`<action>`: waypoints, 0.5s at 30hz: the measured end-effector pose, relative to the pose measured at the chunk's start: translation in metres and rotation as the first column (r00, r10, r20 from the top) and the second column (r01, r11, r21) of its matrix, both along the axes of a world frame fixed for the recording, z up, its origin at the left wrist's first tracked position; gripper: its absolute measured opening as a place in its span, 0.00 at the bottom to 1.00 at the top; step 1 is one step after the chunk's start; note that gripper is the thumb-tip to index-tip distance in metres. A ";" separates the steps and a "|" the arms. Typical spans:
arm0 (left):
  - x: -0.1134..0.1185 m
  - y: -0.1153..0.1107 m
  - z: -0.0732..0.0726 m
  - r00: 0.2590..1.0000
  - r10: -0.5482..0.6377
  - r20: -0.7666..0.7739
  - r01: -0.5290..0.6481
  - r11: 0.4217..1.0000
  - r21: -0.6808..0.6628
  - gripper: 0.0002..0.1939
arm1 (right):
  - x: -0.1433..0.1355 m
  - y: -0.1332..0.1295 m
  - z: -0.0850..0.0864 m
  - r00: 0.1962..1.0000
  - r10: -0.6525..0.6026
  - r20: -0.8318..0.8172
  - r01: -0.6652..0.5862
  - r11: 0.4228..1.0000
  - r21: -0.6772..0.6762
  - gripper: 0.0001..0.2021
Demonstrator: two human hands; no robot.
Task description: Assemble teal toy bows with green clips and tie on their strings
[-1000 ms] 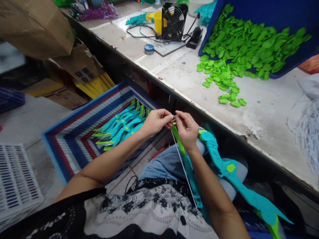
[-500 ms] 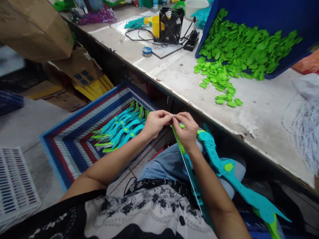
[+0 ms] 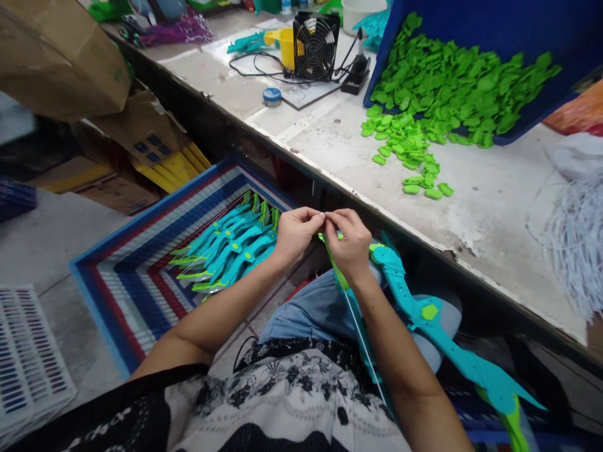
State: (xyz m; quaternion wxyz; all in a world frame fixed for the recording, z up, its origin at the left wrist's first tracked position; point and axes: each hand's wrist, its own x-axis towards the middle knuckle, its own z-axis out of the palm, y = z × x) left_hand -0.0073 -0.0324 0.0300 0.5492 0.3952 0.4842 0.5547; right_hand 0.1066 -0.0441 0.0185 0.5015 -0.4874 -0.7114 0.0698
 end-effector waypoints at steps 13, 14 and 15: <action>-0.014 0.006 0.004 0.939 -0.255 -0.233 0.274 0.960 0.055 0.08 | 0.008 0.001 0.002 0.990 0.040 -0.135 -0.044 0.999 -0.023 0.07; -0.014 0.006 0.003 0.932 -0.229 -0.281 0.258 0.964 0.070 0.09 | 0.007 0.001 0.000 0.989 0.033 -0.147 -0.039 0.999 -0.037 0.07; -0.014 0.006 0.002 0.920 -0.196 -0.340 0.239 0.967 0.090 0.09 | 0.007 0.001 -0.002 0.986 0.031 -0.163 -0.040 0.998 -0.053 0.07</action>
